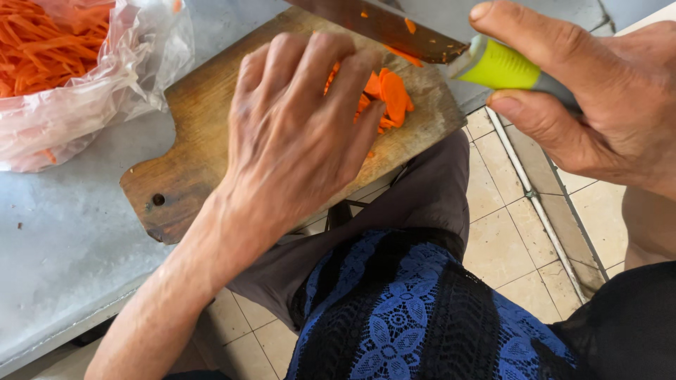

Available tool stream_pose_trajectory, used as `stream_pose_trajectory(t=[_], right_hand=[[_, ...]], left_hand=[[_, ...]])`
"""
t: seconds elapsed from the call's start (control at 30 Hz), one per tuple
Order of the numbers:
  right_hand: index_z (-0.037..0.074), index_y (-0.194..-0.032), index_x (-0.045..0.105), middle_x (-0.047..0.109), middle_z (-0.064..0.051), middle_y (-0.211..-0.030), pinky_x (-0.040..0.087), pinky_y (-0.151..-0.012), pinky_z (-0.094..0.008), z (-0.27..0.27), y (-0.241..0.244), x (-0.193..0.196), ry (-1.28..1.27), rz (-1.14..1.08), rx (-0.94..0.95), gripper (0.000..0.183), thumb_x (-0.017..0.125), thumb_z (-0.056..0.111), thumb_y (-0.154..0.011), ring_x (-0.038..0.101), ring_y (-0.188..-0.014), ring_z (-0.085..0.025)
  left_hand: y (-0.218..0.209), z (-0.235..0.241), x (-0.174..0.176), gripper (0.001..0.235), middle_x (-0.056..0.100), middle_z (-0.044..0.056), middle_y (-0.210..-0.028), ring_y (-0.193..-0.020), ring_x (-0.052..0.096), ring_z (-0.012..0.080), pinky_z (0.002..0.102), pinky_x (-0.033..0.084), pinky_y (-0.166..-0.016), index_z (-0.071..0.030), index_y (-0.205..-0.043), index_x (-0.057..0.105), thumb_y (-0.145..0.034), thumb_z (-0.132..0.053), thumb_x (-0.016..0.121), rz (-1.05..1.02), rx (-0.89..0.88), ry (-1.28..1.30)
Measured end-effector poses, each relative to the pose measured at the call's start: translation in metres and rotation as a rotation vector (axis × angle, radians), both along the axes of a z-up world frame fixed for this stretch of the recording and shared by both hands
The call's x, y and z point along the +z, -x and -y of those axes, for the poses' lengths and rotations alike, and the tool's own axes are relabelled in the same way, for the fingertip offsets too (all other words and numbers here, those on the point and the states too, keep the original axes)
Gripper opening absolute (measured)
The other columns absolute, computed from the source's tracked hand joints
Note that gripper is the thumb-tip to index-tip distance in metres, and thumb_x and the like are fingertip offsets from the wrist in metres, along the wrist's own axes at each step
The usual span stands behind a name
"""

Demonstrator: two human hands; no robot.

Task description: The person slices carrots into thin strips on a wooden cutting board using a knife. The sliced carrots are accumulated on the board and later transferred into a plastic bag.

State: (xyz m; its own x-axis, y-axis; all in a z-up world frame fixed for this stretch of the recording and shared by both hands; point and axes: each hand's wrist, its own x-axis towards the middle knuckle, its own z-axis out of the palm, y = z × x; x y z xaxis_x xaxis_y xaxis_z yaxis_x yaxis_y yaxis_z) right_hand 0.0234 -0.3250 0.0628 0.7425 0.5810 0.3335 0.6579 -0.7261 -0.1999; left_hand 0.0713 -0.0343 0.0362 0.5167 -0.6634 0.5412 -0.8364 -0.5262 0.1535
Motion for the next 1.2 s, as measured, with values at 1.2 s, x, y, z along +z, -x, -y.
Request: stream_pose_trajectory(t=[1.2], right_hand=[[0.007, -0.147, 0.048, 0.073, -0.010, -0.073, 0.048, -0.031, -0.035, -0.049, 0.009, -0.021, 0.170, -0.291, 0.079, 0.067, 0.071, 0.030, -0.089, 0.058, -0.036, -0.020]], left_hand=[[0.070, -0.040, 0.005, 0.016, 0.066, 0.006, -0.103, -0.098, 0.064, 0.0229, 0.043, 0.047, -0.109, -0.007, -0.109, 0.063, -0.095, -0.007, 0.070, -0.049, 0.259, -0.208]])
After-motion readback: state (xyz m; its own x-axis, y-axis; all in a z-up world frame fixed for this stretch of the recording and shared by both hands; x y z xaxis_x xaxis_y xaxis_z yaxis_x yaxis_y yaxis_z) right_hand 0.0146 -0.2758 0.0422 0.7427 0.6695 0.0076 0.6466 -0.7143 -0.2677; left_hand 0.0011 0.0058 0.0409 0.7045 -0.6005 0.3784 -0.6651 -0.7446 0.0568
